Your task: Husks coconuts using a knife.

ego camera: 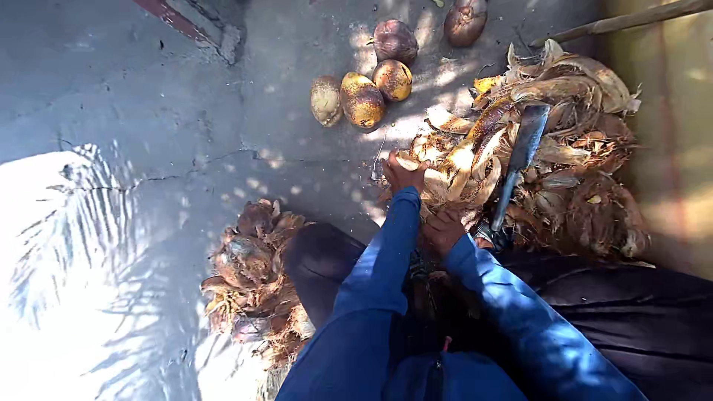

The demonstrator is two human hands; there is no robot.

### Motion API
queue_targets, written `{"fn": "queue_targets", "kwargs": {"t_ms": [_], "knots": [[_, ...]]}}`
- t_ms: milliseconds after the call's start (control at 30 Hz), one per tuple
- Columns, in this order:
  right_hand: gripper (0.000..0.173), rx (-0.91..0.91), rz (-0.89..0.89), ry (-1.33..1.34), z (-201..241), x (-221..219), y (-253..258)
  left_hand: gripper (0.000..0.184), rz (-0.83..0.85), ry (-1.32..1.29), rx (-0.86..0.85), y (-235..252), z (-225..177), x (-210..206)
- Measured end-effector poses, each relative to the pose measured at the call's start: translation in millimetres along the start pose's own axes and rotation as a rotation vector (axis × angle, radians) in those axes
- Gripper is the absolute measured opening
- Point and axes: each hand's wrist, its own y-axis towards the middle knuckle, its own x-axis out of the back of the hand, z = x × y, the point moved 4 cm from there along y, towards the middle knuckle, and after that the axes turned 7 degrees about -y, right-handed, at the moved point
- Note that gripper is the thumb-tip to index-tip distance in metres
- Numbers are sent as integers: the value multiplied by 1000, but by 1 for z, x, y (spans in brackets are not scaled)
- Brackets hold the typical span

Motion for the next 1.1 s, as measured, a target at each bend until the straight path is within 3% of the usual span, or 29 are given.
{"fn": "queue_targets", "kwargs": {"t_ms": [167, 300, 400, 533, 600, 667, 733, 800, 867, 900, 1000, 1100], "knots": [[15, 102, -71, 58, 9, 10, -2, 89, 201, 89, 170, 29, 11, -9], [4, 70, -230, 99, -2, 14, -14, 75, 207, 93, 126, 32, 2, -27], [19, 93, -365, 105, 3, 25, -31, 63, 201, 128, 162, 28, -1, -30], [19, 65, -420, 77, 31, 87, -119, 55, 169, 85, 176, 58, 11, -6], [15, -32, -427, 38, 18, 96, -157, 49, 120, 91, 181, 77, 17, -12], [21, -162, -446, 116, 18, 95, -165, 51, 151, 82, 156, 64, 16, -16], [21, -238, -364, 110, 17, 89, -164, 54, 148, 61, 179, 49, 13, -6], [21, -346, -94, -20, 10, 90, -171, 59, 152, -8, 246, 33, 18, -3], [45, -533, 229, -92, 4, 96, -169, 68, 194, -17, 287, 20, 22, -2], [52, -555, 259, -119, 3, 99, -161, 69, 221, 11, 290, 15, 22, -1], [49, -491, 239, 31, 12, 97, -101, 74, 248, 86, 297, 0, 18, 1], [63, -730, 619, 241, 2, 30, -36, 75, 172, 43, 325, -11, 24, 2]]}}
